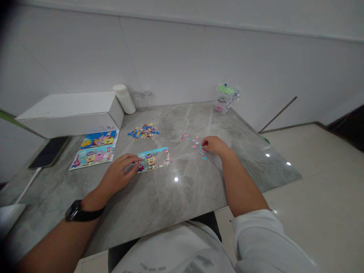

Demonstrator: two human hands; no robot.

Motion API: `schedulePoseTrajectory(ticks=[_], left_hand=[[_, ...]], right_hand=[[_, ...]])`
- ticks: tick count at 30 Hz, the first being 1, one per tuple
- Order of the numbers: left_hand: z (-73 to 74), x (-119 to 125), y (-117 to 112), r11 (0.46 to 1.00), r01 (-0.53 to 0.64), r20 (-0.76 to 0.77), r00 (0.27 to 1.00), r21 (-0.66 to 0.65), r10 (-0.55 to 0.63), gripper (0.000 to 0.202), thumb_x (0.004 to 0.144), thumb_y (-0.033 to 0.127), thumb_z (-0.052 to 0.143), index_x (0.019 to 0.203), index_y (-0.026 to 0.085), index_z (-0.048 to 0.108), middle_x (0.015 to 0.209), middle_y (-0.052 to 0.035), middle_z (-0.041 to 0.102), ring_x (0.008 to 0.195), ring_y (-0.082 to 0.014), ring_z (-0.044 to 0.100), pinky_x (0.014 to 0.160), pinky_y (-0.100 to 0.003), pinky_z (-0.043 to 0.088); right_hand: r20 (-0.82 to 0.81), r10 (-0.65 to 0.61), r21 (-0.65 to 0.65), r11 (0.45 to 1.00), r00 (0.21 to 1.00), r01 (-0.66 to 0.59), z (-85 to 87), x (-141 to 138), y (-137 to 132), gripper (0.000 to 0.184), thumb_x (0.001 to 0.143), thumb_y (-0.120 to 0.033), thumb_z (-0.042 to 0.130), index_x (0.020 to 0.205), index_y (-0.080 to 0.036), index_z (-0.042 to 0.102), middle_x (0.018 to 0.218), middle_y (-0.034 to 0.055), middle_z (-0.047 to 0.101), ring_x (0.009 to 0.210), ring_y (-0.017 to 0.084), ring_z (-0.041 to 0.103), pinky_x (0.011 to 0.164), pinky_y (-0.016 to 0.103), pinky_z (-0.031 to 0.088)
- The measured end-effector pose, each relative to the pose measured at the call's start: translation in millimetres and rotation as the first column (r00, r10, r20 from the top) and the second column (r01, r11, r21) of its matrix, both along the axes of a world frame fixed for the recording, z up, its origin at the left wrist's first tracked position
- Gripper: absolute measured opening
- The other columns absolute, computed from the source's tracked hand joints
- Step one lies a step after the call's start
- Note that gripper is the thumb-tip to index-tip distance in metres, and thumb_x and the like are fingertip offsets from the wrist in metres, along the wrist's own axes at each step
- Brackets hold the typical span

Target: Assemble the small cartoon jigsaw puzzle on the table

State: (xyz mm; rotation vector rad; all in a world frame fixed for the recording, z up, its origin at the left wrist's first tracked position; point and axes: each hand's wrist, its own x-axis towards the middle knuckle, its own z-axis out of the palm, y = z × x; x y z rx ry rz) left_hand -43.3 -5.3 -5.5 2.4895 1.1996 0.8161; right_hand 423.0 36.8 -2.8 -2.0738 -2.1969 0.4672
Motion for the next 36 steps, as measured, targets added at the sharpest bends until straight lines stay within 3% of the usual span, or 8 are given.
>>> schedulePoseTrajectory(ticks=[4, 9, 17, 24, 29, 36], left_hand=[[1.5, 0.2, -0.5, 1.0, 0.002, 0.009, 1.0, 0.016, -0.002, 0.029, 0.104, 0.038, 0.052, 0.114, 0.023, 0.074, 0.114, -0.0081, 0.074, 0.11, -0.0247, 0.069, 0.101, -0.042, 0.055], [2.3, 0.5, -1.3, 1.0, 0.004, 0.014, 1.0, 0.018, -0.004, 0.029, 0.104, 0.038, 0.052, 0.114, 0.023, 0.074, 0.115, -0.0079, 0.073, 0.11, -0.025, 0.069, 0.101, -0.042, 0.055], [0.7, -0.5, -0.6, 0.999, 0.025, 0.014, 1.0, 0.033, -0.025, 0.028, 0.105, 0.036, 0.052, 0.116, 0.022, 0.073, 0.115, -0.0085, 0.073, 0.11, -0.0245, 0.069, 0.1, -0.041, 0.054], [-1.0, -1.0, 0.5, 0.999, 0.029, 0.018, 0.999, 0.043, -0.03, 0.027, 0.105, 0.035, 0.053, 0.116, 0.021, 0.073, 0.115, -0.0087, 0.073, 0.109, -0.0243, 0.069, 0.1, -0.041, 0.054], [-0.9, -0.9, 0.3, 0.998, 0.016, 0.023, 1.0, 0.057, -0.018, 0.027, 0.105, 0.036, 0.054, 0.116, 0.021, 0.073, 0.115, -0.0083, 0.073, 0.109, -0.0244, 0.069, 0.099, -0.041, 0.054], [1.5, -1.5, -0.7, 0.998, -0.028, 0.039, 0.999, 0.049, 0.026, 0.025, 0.105, 0.034, 0.054, 0.116, 0.021, 0.072, 0.113, -0.0086, 0.071, 0.108, -0.0248, 0.068, 0.098, -0.042, 0.053]], right_hand=[[0.029, -0.017, 0.022, 1.0, 0.999, 0.017, 1.7, 1.3, -0.2, 0.012, 0.089, -0.029, 0.07, 0.085, -0.022, 0.079, 0.091, 0.0046, 0.08, 0.084, 0.019, 0.07, 0.073, 0.028, 0.046], [0.015, -0.064, 0.09, 0.994, 0.998, 0.063, 2.9, 6.6, 1.9, 0.013, 0.091, -0.025, 0.068, 0.094, -0.022, 0.081, 0.098, 0.0072, 0.081, 0.087, 0.02, 0.07, 0.076, 0.028, 0.047], [-0.039, 0.088, 0.077, 0.993, 0.995, -0.085, -1.9, 0.1, 1.6, 0.021, 0.082, -0.017, 0.073, 0.099, -0.024, 0.082, 0.1, 0.0034, 0.079, 0.087, 0.018, 0.07, 0.08, 0.027, 0.049], [0.0, -0.019, 0.073, 0.997, 1.0, 0.019, 0.3, 3.7, 3.3, 0.012, 0.086, -0.023, 0.072, 0.094, -0.022, 0.08, 0.097, 0.0051, 0.08, 0.085, 0.018, 0.07, 0.075, 0.028, 0.047], [-0.003, -0.088, 0.167, 0.982, 0.996, 0.087, 1.1, 6.7, 4.5, 0.016, 0.09, -0.024, 0.068, 0.102, -0.021, 0.079, 0.103, 0.0062, 0.08, 0.086, 0.019, 0.069, 0.081, 0.029, 0.049], [0.001, -0.165, 0.203, 0.966, 0.986, 0.161, -0.6, 11.5, 4.2, 0.02, 0.092, -0.024, 0.067, 0.108, -0.021, 0.079, 0.106, 0.0079, 0.08, 0.094, 0.021, 0.07, 0.085, 0.031, 0.049]])
